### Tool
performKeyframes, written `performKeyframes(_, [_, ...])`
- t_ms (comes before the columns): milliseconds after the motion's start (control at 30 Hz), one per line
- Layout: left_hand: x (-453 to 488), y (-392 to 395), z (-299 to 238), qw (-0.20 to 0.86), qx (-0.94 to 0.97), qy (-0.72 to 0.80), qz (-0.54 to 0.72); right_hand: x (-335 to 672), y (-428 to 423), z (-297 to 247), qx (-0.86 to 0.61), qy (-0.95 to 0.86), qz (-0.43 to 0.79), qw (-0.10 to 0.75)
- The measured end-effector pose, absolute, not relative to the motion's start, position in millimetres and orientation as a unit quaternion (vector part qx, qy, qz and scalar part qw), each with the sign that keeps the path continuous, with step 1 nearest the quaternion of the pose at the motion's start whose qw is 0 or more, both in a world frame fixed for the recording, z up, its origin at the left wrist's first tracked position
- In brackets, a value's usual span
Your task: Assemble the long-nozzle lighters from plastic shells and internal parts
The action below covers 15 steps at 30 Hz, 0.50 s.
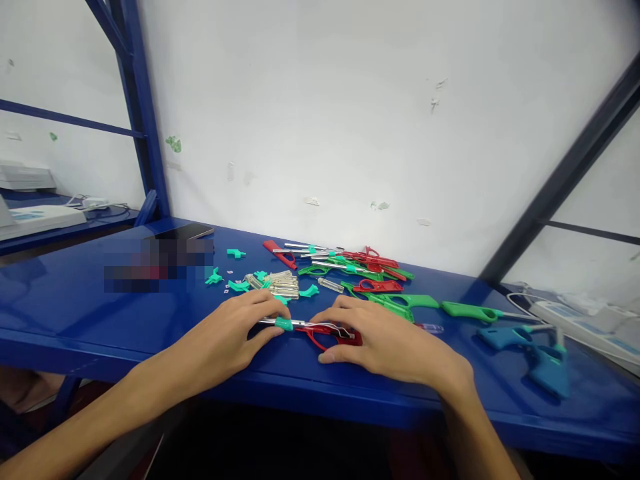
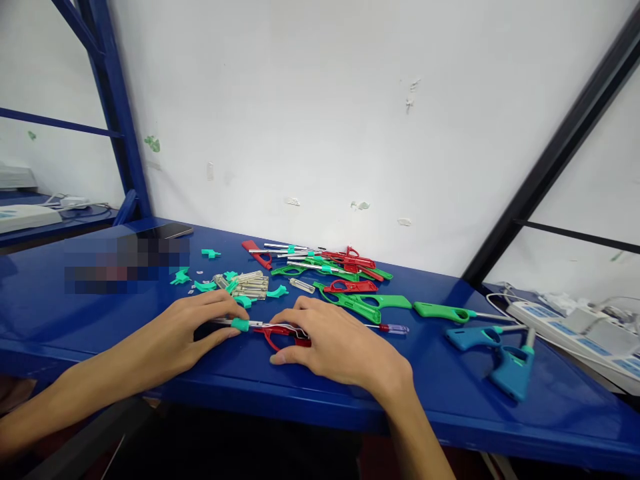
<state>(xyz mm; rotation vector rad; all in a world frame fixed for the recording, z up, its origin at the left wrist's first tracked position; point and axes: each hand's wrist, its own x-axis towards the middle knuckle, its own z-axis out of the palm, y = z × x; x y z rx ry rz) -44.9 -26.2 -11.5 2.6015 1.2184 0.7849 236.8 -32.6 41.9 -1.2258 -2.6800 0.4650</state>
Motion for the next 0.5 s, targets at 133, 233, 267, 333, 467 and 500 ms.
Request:
performKeyframes(133, [-44.0, -28.0, -9.9, 0.087, 0.869, 0.403, 0.276, 235.6, -31.0, 41.1, -0.407, -0.895, 0.161, 0.085])
performKeyframes(233, [-43.1, -29.2, -7.1, 0.096, 0.874, 0.378, 0.290, 234.7, -29.8, 41.4, -0.408, -0.893, 0.166, 0.090])
performKeyframes(267, [-42.8, -29.2, -6.4, 0.096, 0.876, 0.372, 0.293, 234.6, -29.7, 41.4, -0.407, -0.893, 0.168, 0.091])
performKeyframes(333, [-42.8, -28.3, -5.7, 0.091, 0.878, 0.365, 0.296, 234.5, -29.8, 41.4, -0.407, -0.893, 0.171, 0.093])
performKeyframes(467, [-44.0, -24.5, -8.0, 0.076, 0.885, 0.357, 0.288, 234.6, -29.5, 40.9, -0.407, -0.893, 0.171, 0.095])
performKeyframes(500, [-44.5, -23.6, -9.0, 0.074, 0.888, 0.355, 0.283, 234.6, -29.1, 40.7, -0.406, -0.893, 0.171, 0.094])
